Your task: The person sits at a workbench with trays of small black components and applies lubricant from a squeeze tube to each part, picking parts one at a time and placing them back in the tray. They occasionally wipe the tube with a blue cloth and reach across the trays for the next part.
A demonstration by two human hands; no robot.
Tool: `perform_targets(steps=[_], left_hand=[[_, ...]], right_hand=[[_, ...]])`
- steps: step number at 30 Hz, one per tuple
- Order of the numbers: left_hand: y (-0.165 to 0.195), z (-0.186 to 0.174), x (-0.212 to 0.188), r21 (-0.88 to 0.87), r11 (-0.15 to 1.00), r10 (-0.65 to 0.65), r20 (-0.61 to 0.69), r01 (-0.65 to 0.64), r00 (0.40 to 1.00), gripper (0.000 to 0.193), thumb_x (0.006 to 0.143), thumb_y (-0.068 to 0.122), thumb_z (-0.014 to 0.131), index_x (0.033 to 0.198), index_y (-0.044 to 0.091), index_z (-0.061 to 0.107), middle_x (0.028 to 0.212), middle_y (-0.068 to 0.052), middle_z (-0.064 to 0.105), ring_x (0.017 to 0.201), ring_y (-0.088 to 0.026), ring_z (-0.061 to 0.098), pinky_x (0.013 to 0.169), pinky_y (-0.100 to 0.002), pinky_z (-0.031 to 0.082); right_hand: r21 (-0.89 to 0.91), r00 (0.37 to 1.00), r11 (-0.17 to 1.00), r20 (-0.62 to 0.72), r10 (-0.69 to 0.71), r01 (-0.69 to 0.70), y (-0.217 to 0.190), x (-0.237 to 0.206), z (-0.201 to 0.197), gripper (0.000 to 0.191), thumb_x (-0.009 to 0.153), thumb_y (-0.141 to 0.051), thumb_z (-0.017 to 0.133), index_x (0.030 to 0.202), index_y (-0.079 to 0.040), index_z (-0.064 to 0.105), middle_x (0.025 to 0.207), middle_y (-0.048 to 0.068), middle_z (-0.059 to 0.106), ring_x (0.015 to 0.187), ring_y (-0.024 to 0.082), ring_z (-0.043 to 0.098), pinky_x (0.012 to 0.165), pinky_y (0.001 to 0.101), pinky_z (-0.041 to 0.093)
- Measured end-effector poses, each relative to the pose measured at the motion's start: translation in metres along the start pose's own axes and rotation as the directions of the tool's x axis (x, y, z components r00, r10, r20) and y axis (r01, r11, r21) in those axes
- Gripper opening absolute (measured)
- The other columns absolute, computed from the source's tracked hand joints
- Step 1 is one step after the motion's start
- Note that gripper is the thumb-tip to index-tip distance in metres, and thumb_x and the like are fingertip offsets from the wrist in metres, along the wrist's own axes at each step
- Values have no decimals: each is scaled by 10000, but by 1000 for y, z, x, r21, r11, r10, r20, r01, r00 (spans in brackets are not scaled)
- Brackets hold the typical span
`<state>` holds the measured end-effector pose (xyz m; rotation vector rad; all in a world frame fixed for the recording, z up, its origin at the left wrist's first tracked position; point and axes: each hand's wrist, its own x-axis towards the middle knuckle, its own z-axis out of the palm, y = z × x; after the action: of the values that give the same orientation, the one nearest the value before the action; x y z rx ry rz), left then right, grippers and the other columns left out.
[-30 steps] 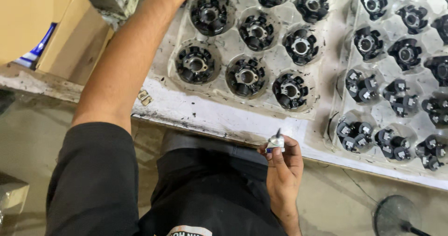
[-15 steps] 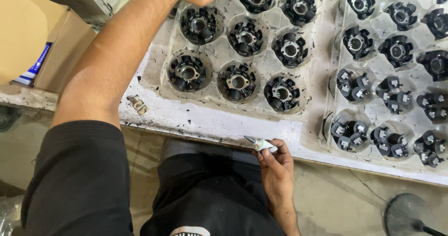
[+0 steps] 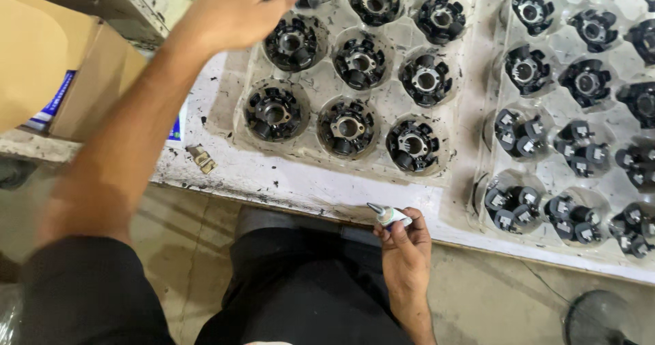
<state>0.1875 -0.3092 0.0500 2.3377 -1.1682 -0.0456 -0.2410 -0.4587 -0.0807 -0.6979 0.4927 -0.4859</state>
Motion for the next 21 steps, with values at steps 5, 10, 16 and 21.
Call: perform_targets(steps=[5, 10, 16, 21], left_hand=[[48, 12, -106, -975, 158, 42, 165, 157, 985, 597, 1052, 582, 470, 1394, 96, 524, 1341, -242, 665, 1103, -376, 726, 887, -541, 614], [119, 65, -177, -901, -406, -114, -117, -153, 987, 563, 974, 433, 682, 1429, 141, 526, 1391, -225, 566, 1322, -410, 581, 1195, -580, 435], [158, 90, -180, -737, -600, -312, -144, -312, 939, 566, 959, 235, 689, 1467, 69, 502, 1517, -221, 509, 1397, -364, 507, 1233, -491, 379], [173, 86, -187, -793, -497, -288, -232, -352, 929, 438, 1025, 273, 640, 1365, 22, 523, 1451, -235, 517, 1274, -332, 531, 1147, -436, 438]], right_hand=[[-16, 992, 995, 84, -96, 98, -6, 2, 17, 226, 974, -8, 676, 1184, -35, 596, 1140, 121, 680, 975, 236, 673, 880, 398, 553], [-94, 974, 976, 131, -184, 197, -13, -9, 33, 216, 993, 33, 680, 1184, -19, 593, 1127, 141, 664, 1001, 259, 671, 902, 399, 553], [-329, 894, 831, 165, -417, 449, -8, -19, 47, 275, 932, 132, 687, 1153, -3, 593, 1132, 144, 663, 1086, 239, 651, 1012, 361, 527], [-406, 697, 570, 334, -635, 714, -9, -27, 56, 259, 928, 97, 733, 1092, -35, 582, 994, 145, 684, 990, 251, 654, 873, 316, 556]])
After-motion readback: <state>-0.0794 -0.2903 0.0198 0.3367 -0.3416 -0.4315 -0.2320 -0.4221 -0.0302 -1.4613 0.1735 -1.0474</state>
